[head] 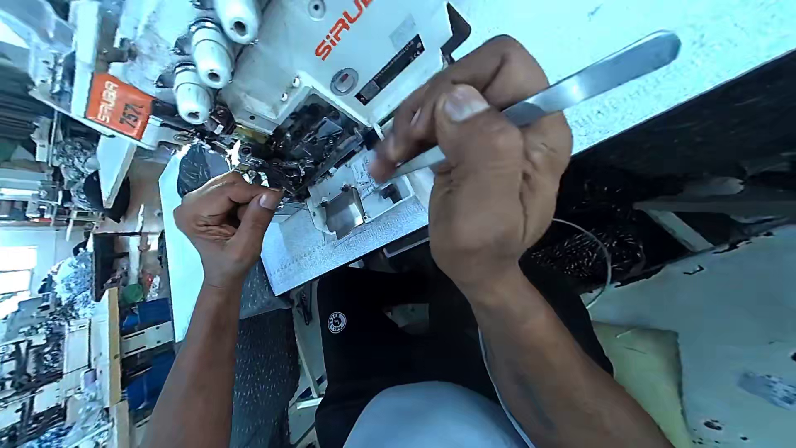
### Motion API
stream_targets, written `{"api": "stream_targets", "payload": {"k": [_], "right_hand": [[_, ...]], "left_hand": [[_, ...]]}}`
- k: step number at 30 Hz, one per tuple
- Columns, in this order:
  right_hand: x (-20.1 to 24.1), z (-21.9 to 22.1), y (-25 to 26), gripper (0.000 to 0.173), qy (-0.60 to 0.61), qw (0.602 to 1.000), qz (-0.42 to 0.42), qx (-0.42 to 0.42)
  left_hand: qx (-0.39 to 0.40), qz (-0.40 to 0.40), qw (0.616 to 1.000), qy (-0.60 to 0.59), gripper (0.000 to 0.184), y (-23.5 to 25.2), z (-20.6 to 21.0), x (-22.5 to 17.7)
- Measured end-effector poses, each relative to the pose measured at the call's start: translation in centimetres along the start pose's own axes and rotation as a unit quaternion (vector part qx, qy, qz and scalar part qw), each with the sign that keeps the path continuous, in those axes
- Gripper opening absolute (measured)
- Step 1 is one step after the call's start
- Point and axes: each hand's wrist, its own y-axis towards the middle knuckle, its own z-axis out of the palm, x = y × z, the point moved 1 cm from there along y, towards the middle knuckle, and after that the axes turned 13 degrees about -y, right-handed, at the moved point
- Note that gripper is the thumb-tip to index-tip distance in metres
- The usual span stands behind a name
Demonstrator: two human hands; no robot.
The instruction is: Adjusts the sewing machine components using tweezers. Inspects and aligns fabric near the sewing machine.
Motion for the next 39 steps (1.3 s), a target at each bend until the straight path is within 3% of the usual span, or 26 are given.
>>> {"api": "stream_targets", "payload": {"k": [2, 4, 5, 7, 8, 10, 11, 14, 16, 19, 22, 24, 26, 28, 39], "right_hand": [[0.6, 0.1, -0.2, 0.022, -0.099, 0.991, -0.013, 0.084], [0.7, 1.2, -0.6, 0.025, -0.237, 0.952, -0.013, 0.193], [0.7, 2.1, -1.0, 0.035, -0.291, 0.924, -0.005, 0.247], [0.3, 4.1, -1.6, 0.050, -0.339, 0.887, 0.004, 0.313], [0.1, 4.9, -1.9, 0.042, -0.348, 0.881, 0.003, 0.321], [0.0, 5.7, -2.6, 0.013, -0.363, 0.885, -0.012, 0.292], [0.1, 5.6, -3.0, 0.009, -0.371, 0.888, -0.026, 0.271], [0.4, 4.0, -4.2, 0.012, -0.410, 0.880, -0.069, 0.228], [0.3, 3.0, -5.0, 0.012, -0.436, 0.872, -0.082, 0.208], [0.7, 2.6, -6.0, 0.012, -0.450, 0.866, -0.088, 0.198], [1.2, 3.0, -6.7, 0.011, -0.439, 0.872, -0.088, 0.195], [1.4, 3.0, -7.2, 0.011, -0.439, 0.873, -0.093, 0.191], [1.5, 2.5, -7.3, 0.011, -0.442, 0.873, -0.100, 0.183], [1.7, 2.1, -7.3, 0.011, -0.447, 0.871, -0.103, 0.176], [1.7, 2.0, -7.2, 0.012, -0.456, 0.863, -0.126, 0.176]], "left_hand": [[-0.002, 0.006, 1.000, -0.006, 0.018, 0.0, -0.1, 0.0], [-0.008, 0.007, 1.000, -0.020, 0.020, -0.2, -0.1, 0.0], [-0.012, 0.005, 0.999, -0.030, 0.021, -0.2, -0.1, -0.1], [-0.017, 0.008, 0.998, -0.051, 0.020, -0.2, 0.0, -0.3], [-0.016, 0.014, 0.998, -0.065, 0.019, -0.2, -0.1, -0.2], [-0.009, 0.018, 0.997, -0.079, 0.017, -0.2, -0.4, -0.4], [-0.007, 0.016, 0.997, -0.079, 0.017, -0.4, -0.7, -0.6], [-0.073, -0.018, 0.997, -0.020, 0.018, -1.7, -3.5, -1.2], [-0.136, -0.103, 0.984, 0.048, 0.023, -1.9, -6.3, -0.3], [-0.055, -0.168, 0.976, 0.126, 0.039, -0.6, -8.7, 2.4], [0.002, -0.120, 0.978, 0.169, 0.023, 1.2, -8.2, 4.3], [0.047, -0.083, 0.969, 0.226, 0.024, 2.0, -8.2, 4.2], [0.133, -0.085, 0.931, 0.329, 0.026, 2.3, -8.5, 3.0], [0.170, -0.092, 0.897, 0.397, 0.022, 1.8, -9.8, 2.6], [0.116, -0.214, 0.865, 0.438, 0.027, -5.1, -16.2, 5.1]]}}
